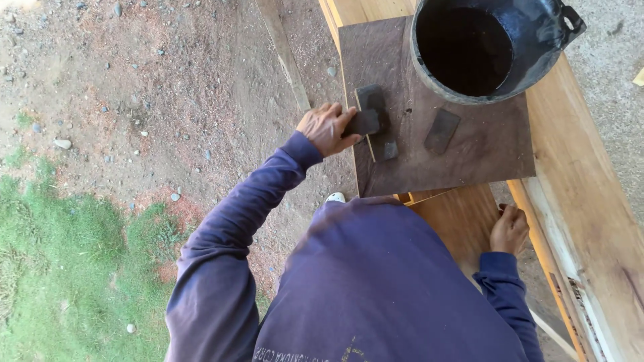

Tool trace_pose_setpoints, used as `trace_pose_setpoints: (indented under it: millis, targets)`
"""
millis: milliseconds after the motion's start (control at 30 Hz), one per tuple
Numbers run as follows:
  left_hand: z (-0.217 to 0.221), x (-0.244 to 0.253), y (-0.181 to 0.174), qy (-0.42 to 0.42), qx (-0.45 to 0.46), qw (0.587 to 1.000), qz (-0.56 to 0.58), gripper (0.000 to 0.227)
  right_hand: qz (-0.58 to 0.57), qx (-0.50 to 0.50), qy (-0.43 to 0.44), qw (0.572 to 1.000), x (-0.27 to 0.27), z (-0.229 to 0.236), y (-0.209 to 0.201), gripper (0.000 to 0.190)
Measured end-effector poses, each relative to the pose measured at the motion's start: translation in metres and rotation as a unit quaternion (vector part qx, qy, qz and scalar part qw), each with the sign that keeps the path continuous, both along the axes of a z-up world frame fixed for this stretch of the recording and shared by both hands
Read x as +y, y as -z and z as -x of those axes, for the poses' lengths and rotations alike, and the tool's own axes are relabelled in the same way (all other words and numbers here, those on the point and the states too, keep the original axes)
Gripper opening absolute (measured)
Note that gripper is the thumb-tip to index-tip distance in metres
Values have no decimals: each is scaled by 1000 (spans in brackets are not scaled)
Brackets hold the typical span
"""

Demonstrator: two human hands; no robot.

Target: Apply a dark stain or oil to small wooden rectangular pieces using a spreader tool.

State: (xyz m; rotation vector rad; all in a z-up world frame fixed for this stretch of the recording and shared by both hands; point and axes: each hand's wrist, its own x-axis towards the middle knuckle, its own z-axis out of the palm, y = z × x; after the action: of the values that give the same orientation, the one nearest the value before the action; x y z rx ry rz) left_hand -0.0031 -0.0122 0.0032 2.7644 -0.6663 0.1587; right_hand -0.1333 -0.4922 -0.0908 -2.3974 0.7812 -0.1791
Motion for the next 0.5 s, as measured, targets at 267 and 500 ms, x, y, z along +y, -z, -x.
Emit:
trace_pose_setpoints:
  millis: [267, 500]
  targets:
    - [-4, 15, -17, -31, 52, 998, -15, 64, 63, 36, 1, 997, -4, 3, 13, 47]
    - [1, 37, -14, -21, 89, 994, -52, 54, 94, 29, -9, 995, -7, 4, 22, 46]
